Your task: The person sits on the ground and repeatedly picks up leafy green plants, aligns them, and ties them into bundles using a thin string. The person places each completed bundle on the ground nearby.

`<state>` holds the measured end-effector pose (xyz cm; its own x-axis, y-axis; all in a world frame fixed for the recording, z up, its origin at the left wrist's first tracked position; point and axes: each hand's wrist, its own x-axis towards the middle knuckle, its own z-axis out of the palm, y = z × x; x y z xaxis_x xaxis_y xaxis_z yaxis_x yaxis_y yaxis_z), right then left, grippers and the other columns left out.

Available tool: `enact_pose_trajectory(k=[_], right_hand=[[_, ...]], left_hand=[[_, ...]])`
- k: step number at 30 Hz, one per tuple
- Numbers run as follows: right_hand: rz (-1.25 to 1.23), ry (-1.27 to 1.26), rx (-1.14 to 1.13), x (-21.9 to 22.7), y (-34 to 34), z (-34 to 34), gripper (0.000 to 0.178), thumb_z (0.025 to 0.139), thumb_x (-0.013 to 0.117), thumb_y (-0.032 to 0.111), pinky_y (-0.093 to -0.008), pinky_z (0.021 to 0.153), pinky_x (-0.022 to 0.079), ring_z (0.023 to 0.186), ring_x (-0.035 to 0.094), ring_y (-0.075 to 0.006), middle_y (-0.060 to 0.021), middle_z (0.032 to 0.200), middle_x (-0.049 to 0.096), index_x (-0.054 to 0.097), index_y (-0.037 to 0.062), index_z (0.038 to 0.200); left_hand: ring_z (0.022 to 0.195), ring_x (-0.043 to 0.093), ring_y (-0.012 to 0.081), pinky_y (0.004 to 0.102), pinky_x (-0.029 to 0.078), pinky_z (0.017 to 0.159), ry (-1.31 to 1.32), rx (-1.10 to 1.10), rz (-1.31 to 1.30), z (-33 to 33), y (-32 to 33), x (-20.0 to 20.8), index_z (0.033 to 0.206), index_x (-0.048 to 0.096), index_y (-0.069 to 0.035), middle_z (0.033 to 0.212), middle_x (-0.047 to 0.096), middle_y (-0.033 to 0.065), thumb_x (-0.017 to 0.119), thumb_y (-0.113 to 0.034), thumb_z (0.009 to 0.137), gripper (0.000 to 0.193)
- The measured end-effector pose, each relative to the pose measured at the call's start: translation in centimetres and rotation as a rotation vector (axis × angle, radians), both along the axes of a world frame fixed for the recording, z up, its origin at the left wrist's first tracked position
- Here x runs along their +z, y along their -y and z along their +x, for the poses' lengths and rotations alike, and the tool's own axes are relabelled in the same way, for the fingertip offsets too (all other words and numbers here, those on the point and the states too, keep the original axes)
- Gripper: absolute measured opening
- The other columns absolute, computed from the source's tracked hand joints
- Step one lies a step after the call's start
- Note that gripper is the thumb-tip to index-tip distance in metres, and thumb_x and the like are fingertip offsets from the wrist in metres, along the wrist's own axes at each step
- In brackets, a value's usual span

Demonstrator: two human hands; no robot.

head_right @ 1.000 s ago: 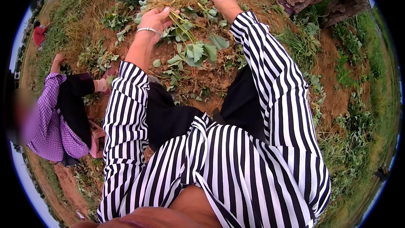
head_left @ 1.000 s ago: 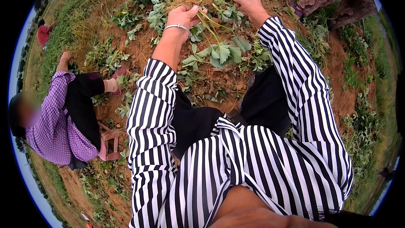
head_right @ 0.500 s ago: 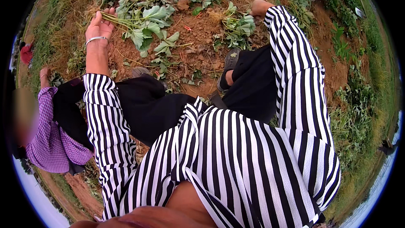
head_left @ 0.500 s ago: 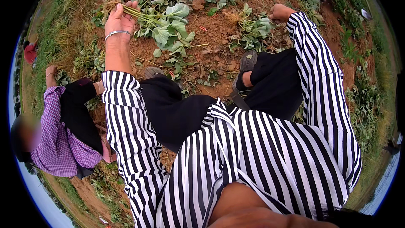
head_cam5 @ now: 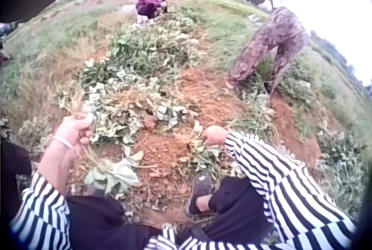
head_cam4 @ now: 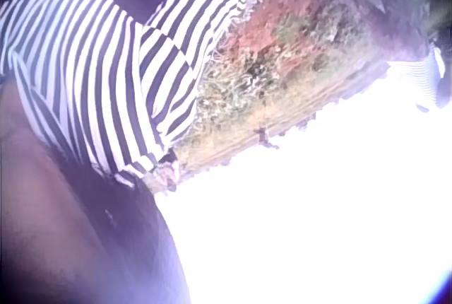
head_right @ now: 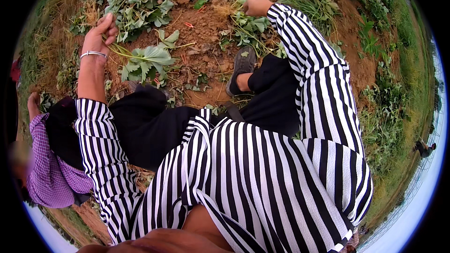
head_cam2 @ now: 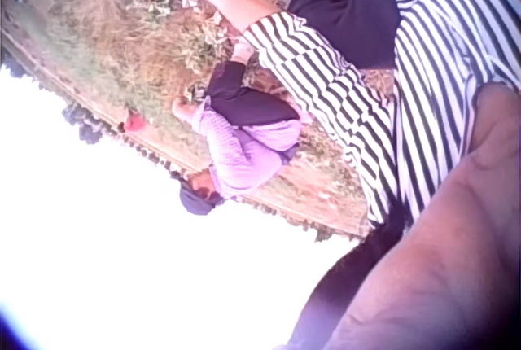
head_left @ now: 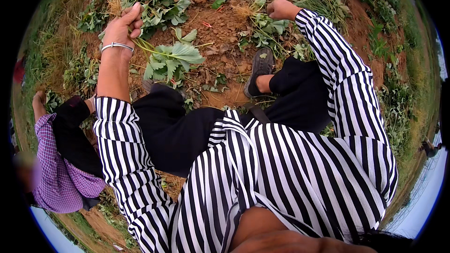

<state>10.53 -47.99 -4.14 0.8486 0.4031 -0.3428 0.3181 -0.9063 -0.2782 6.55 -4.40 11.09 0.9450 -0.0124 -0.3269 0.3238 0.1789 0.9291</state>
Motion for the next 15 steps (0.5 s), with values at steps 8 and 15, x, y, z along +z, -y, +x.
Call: enact_pose_trajectory(k=[8,15], right_hand=[[-0.074,0.089,-0.318,-10.8,-6.5,3.0,0.019,0.076,0.046,0.007,-0.0422,0.074,0.045,0.082,0.058,-0.0356,-0.0207,0.087,0.06,0.053,-0.0023,0.091],[-0.333,0.162,-0.377,-12.2,-6.7,2.1,0.025,0.075,0.053,0.017,-0.0388,0.079,0.044,0.096,0.053,-0.0304,-0.0113,0.101,0.058,0.054,0.0061,0.098]], left_hand=[[0.054,0.046,0.0046,0.0148,0.027,0.04,-0.03,-0.016,0.187,-2.6,3.2,1.6,0.086,0.057,-0.002,0.068,0.051,-0.0015,0.061,-0.018,0.081,0.017],[0.053,0.044,0.0041,0.0154,0.027,0.041,-0.082,-0.046,0.27,-3.9,3.9,1.5,0.086,0.057,-0.002,0.067,0.052,-0.0013,0.059,-0.018,0.083,0.017]])
